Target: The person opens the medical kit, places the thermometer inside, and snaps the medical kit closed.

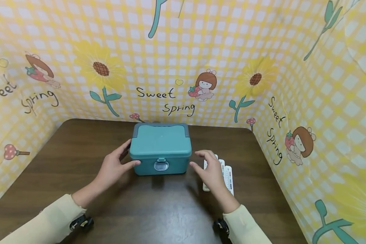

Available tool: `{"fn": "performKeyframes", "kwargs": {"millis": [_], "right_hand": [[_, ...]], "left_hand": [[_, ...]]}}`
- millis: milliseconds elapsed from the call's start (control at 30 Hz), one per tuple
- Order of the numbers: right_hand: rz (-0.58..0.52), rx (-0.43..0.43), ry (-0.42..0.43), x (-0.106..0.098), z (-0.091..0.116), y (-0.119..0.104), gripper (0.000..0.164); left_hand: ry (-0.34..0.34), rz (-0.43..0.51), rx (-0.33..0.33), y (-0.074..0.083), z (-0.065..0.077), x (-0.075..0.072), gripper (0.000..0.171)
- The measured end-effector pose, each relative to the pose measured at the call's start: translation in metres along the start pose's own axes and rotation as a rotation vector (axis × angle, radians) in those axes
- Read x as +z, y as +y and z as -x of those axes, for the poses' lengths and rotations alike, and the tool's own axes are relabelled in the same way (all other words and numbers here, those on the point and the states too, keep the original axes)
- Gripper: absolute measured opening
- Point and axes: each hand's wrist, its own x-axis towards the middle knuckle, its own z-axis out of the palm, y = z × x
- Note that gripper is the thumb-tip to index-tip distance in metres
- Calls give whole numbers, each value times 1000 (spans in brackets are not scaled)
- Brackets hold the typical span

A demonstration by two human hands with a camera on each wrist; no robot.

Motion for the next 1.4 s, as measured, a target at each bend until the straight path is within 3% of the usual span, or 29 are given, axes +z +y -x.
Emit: {"fn": "performKeyframes", "kwargs": {"millis": [200, 467, 700, 1000, 1400], "right_hand": [[42, -45, -65, 4, -5, 10, 58], [14, -96, 36, 14, 2, 13, 46], [9, -121, 53, 14, 5, 12, 55], [16, -181, 31, 12, -1, 12, 57], [26, -251, -22, -8, -29, 1, 65]], "left_hand": [[-34, -19, 37, 0, -6, -1, 98], [-91, 4, 4, -5, -7, -4, 97], [-150, -42, 20, -5, -9, -10, 97], [-140, -82, 77, -6, -9, -14, 97], [-112, -112, 132, 7, -28, -28, 95]]}}
